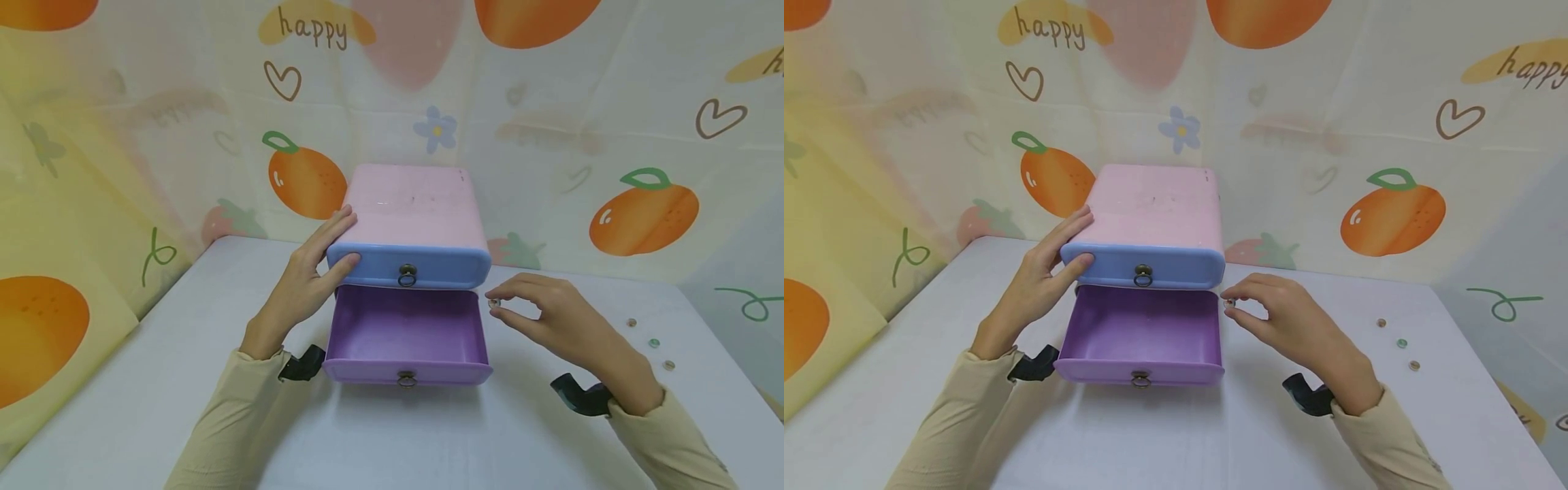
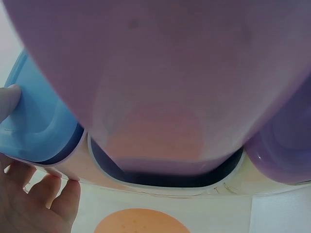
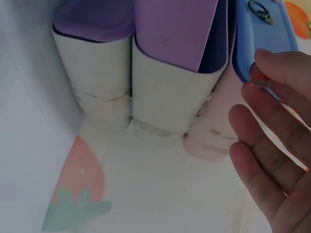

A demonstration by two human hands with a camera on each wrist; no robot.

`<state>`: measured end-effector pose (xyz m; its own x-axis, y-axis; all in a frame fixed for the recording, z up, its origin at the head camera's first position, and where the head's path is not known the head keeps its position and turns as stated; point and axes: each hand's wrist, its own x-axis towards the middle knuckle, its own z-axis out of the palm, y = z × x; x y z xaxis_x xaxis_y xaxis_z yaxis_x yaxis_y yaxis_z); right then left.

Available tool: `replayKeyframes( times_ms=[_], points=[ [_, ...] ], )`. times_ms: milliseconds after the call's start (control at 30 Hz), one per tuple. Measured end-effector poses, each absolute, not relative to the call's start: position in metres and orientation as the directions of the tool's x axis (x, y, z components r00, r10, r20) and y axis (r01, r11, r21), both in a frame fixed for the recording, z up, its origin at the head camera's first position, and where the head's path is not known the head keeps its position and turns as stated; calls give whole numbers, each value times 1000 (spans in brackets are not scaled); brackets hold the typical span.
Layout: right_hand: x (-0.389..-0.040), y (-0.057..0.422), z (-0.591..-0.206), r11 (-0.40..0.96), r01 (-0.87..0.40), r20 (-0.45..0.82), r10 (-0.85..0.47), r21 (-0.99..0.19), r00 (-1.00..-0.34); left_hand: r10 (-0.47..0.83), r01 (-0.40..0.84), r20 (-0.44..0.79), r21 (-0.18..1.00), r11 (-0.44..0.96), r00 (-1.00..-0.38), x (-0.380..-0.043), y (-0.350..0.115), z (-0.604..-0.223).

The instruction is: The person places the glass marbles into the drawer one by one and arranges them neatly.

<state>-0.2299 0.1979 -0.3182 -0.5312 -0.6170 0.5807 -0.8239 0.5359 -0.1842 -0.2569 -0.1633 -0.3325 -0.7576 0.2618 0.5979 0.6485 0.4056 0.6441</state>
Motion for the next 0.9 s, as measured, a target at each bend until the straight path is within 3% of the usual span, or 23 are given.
replayKeyframes(
  times_ms=[267,900],
  points=[
    [-232,185,-318,474,-853,577,-642,-219,-505,261,648,599,641,411,-757,-257,-164,-333],
    [-238,149,-324,479,-847,475,-704,-232,-528,262,656,606,640,401,-751,-258,-164,-332]
  ],
)
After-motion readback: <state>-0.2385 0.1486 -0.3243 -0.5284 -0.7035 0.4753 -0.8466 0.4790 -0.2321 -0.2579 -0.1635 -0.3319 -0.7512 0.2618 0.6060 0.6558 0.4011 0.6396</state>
